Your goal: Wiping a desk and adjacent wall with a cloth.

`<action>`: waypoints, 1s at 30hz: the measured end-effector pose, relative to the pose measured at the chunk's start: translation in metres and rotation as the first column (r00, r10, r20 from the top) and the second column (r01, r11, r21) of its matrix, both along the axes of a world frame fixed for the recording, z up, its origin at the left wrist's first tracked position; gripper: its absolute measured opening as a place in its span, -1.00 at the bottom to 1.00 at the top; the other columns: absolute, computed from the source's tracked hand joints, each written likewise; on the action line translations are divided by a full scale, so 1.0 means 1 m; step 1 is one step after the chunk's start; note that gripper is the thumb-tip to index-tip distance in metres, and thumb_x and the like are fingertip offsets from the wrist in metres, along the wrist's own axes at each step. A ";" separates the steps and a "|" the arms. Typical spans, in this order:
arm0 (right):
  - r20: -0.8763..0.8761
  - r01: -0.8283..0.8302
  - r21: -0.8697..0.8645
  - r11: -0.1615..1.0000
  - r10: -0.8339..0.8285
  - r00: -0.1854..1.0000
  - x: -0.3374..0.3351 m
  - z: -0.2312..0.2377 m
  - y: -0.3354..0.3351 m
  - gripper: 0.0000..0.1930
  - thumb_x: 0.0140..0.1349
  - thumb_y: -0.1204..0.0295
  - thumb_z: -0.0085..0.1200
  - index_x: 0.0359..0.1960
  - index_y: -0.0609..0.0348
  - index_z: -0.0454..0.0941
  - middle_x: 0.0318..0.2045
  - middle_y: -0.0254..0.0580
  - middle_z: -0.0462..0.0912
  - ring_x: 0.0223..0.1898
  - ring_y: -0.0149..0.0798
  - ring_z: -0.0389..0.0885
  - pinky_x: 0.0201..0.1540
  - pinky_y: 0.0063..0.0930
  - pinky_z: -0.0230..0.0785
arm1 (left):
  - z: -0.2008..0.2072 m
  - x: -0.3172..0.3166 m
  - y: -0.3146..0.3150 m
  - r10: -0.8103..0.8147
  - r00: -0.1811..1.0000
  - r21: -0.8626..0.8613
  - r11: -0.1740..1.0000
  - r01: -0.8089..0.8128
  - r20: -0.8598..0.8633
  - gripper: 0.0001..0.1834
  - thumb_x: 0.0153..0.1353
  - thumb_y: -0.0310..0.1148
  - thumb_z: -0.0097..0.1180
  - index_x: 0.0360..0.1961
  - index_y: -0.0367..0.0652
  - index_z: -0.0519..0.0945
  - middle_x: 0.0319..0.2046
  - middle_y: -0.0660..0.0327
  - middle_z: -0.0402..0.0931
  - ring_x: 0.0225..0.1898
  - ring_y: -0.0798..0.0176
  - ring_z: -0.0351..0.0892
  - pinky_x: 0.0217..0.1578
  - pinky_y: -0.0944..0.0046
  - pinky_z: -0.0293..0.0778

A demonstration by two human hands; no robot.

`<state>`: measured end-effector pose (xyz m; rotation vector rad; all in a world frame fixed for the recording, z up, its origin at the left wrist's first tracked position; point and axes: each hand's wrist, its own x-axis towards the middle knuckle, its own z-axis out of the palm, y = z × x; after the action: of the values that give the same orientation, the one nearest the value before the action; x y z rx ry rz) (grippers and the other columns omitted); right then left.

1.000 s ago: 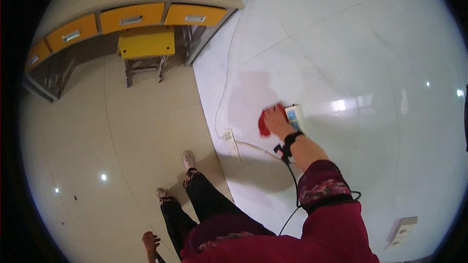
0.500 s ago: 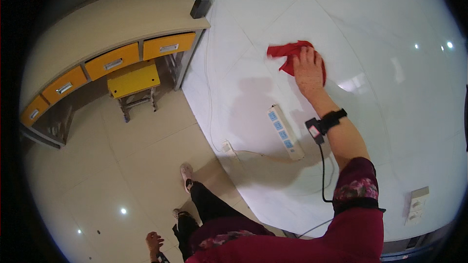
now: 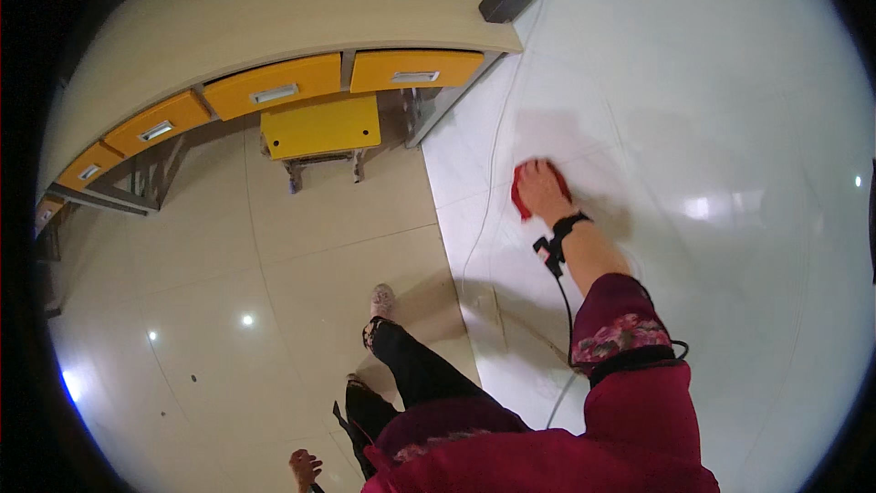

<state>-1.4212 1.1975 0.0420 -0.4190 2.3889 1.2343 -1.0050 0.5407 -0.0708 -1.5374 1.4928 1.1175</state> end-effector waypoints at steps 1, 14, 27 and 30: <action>-0.105 -0.013 0.047 0.999 0.017 0.994 -0.032 0.008 0.004 -0.69 0.11 0.29 -0.27 -0.22 0.08 0.49 -0.08 -0.15 0.40 0.03 -0.09 0.21 0.02 -0.12 0.02 | 0.000 -0.003 0.014 0.005 1.000 0.002 1.000 -0.005 0.019 -0.78 0.12 -0.31 -0.14 -0.21 -0.13 0.35 -0.54 0.15 0.42 -0.62 0.24 0.49 -0.74 0.31 0.35; 0.284 -0.090 -0.201 0.975 0.146 0.948 0.033 -0.126 0.007 -0.71 0.06 0.32 -0.23 -0.32 0.11 0.54 -0.12 -0.20 0.46 0.01 -0.13 0.25 0.05 -0.16 0.01 | 0.009 -0.032 0.047 -0.156 0.985 0.089 0.985 0.150 0.070 -0.77 0.13 -0.29 -0.15 -0.19 -0.11 0.35 -0.51 0.13 0.45 -0.64 0.24 0.50 -0.75 0.35 0.37; 0.127 -0.100 -0.272 0.957 0.139 0.982 -0.038 -0.163 0.017 -0.74 0.03 0.33 -0.20 -0.41 0.14 0.54 -0.38 -0.21 0.52 -0.24 -0.21 0.36 -0.24 -0.30 0.16 | 0.005 -0.065 0.065 -0.055 0.994 0.159 0.986 0.040 0.090 -0.77 0.15 -0.34 -0.16 -0.17 -0.15 0.34 -0.51 0.14 0.44 -0.60 0.24 0.51 -0.69 0.36 0.37; 0.553 -0.035 -0.250 0.968 0.173 0.815 0.027 -0.164 0.003 -0.70 0.09 0.31 -0.25 -0.34 0.15 0.53 -0.24 -0.23 0.47 -0.08 -0.23 0.30 0.00 -0.23 0.07 | 0.014 -0.053 0.067 -0.094 0.991 0.177 0.981 0.075 0.100 -0.78 0.16 -0.34 -0.17 -0.19 -0.17 0.35 -0.51 0.15 0.43 -0.60 0.26 0.51 -0.67 0.33 0.38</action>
<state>-1.3946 1.2008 -0.1217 -0.8711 1.9921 0.7228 -1.0580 0.6081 -0.0567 -1.3810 1.3393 1.0676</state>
